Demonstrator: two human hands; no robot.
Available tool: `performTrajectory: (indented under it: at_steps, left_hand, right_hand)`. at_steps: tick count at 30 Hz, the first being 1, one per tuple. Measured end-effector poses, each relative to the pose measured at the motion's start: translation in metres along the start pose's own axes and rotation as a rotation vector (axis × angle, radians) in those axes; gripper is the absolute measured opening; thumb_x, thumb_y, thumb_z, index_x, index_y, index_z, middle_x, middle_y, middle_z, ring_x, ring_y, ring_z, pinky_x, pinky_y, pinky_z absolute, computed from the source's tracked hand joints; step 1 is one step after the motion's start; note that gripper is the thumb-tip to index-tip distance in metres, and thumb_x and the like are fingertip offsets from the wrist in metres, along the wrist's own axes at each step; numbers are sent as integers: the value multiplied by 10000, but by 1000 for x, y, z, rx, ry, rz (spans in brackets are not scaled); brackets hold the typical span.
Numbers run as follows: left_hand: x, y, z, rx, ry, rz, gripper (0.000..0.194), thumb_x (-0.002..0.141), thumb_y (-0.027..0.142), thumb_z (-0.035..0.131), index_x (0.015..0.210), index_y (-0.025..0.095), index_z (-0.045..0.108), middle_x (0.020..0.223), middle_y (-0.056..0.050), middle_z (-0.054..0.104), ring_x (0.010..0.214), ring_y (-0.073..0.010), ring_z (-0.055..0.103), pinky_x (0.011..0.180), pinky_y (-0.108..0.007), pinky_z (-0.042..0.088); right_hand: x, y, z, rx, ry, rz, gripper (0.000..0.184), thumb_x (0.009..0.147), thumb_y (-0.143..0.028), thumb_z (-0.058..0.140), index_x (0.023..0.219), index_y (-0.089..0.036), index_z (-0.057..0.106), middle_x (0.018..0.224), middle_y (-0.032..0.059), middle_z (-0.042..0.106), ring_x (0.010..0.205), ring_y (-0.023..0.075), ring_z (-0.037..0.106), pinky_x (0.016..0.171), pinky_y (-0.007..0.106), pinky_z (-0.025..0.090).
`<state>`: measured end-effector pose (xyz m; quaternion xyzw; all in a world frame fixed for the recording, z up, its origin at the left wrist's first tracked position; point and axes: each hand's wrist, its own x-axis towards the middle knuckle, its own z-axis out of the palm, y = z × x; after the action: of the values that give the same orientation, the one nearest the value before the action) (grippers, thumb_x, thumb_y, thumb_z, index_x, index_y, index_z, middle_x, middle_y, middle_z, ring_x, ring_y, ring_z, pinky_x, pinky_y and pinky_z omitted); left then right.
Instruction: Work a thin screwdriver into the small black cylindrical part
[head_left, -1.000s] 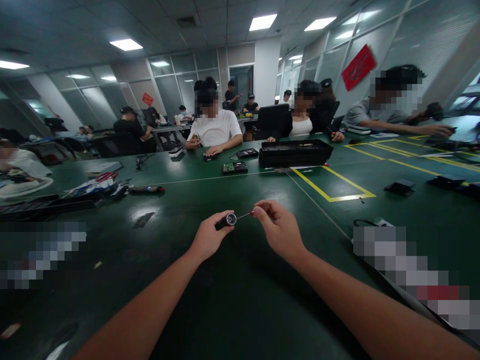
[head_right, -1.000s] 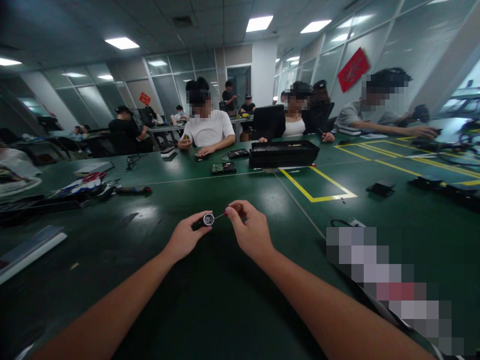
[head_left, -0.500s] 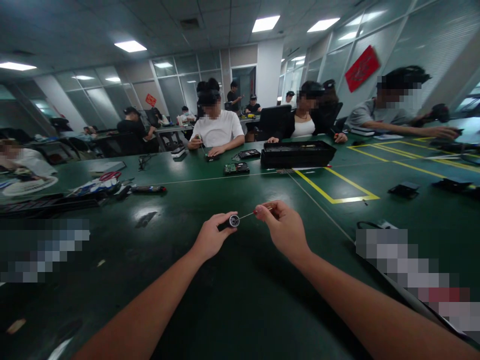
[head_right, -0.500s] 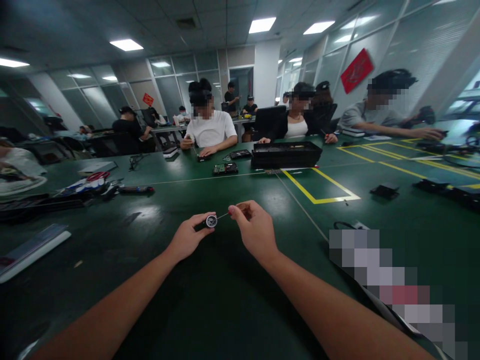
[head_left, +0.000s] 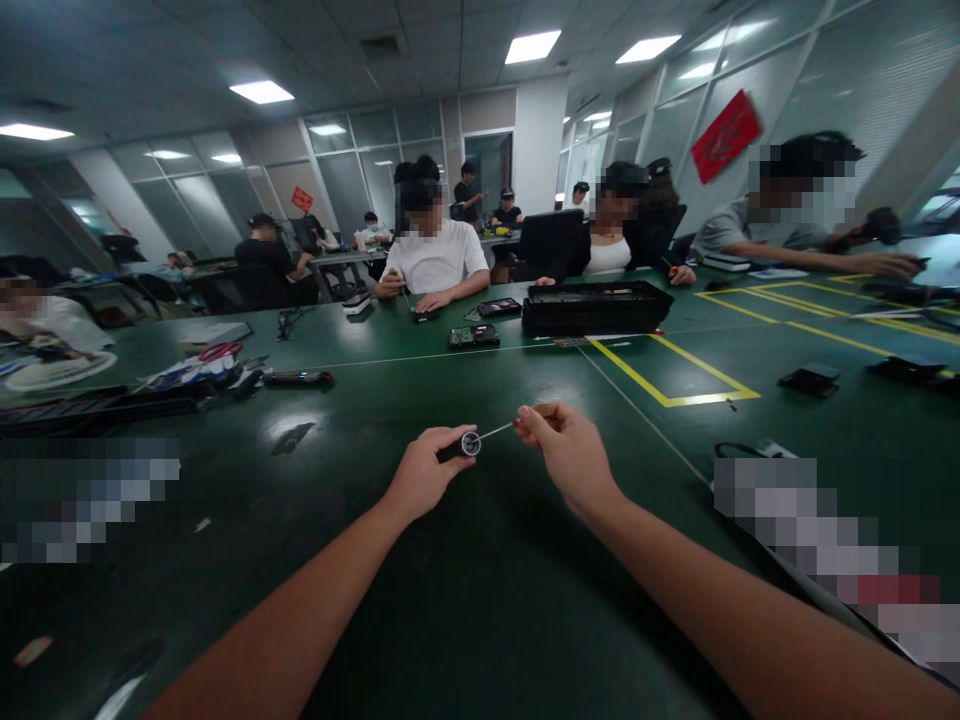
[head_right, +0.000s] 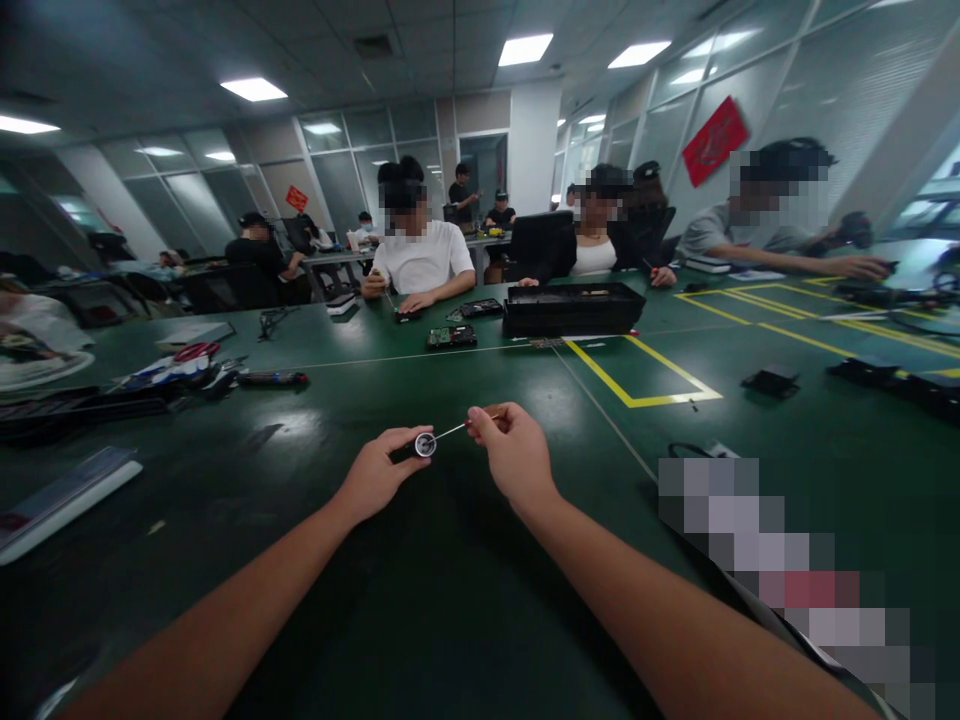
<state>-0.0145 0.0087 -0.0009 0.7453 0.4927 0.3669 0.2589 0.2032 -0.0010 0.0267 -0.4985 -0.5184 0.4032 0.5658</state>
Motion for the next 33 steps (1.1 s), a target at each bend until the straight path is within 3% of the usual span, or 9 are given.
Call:
performTrajectory:
  at_steps: [5,10,12,16,20,23,25,29,33]
  left_hand:
    - [1,0,0,44,33,12,457,824,162,727,1249,322,675,1241,-30,681,1193,-238,583,1102,-439,398]
    - [1,-3,0,103,54,35,452,815,162,744,1235,320,684,1216,-34,694,1170,-244,591,1082,-447,412]
    - [1,-4,-1,112,57,36,451,821,158,738,1238,320,681,1220,-34,694,1169,-243,591,1074,-448,416]
    - [1,-5,-1,128,54,43,444,824,159,735,1236,318,682,1214,-30,698,1167,-242,592,1068,-445,420]
    - [0,-3,-2,148,48,49,428,835,185,730,1239,316,680,1229,-33,694,1174,-250,588,1067,-456,418]
    - [0,0,-2,164,47,46,424,835,184,728,1236,315,680,1232,-30,694,1175,-253,586,1062,-463,418]
    - [0,2,-3,173,41,44,419,835,179,725,1230,313,682,1221,-31,698,1169,-255,589,1052,-463,421]
    - [-1,5,-3,185,33,58,412,833,169,727,1219,309,686,1200,-30,707,1150,-250,600,1031,-454,424]
    - [0,4,-3,192,27,60,414,832,172,734,1220,307,684,1207,-24,706,1146,-247,599,1026,-453,418]
  right_hand:
    - [-10,-14,-2,-280,-92,-152,306,874,-497,630,855,-193,646,600,-14,605,532,158,555,524,298,417]
    - [-12,-10,-1,-286,-160,-256,187,906,-340,559,1019,-208,629,821,20,694,712,179,649,649,314,477]
    - [-11,-9,-1,-333,-181,-256,195,935,-352,516,993,-215,642,787,10,687,696,176,645,631,304,460]
    - [-8,-9,-1,-439,-180,-211,397,996,-488,402,910,-223,685,618,-9,623,559,175,592,548,302,394]
    - [-6,-7,-1,-460,-153,-224,311,982,-391,419,1087,-222,658,828,27,715,621,185,613,576,313,412]
    - [-7,-7,-1,-448,-176,-226,301,955,-304,428,1170,-220,622,854,28,714,669,190,630,604,314,433]
    - [-6,-9,-2,-463,-188,-244,283,969,-340,425,1089,-224,653,815,24,702,690,194,639,614,313,433]
    - [-3,-11,-3,-544,-196,-276,416,1002,-447,379,829,-229,689,737,26,692,686,204,644,625,322,414]
    - [-4,-12,-3,-524,-217,-243,307,983,-375,416,1102,-226,656,839,35,718,663,199,628,606,325,418]
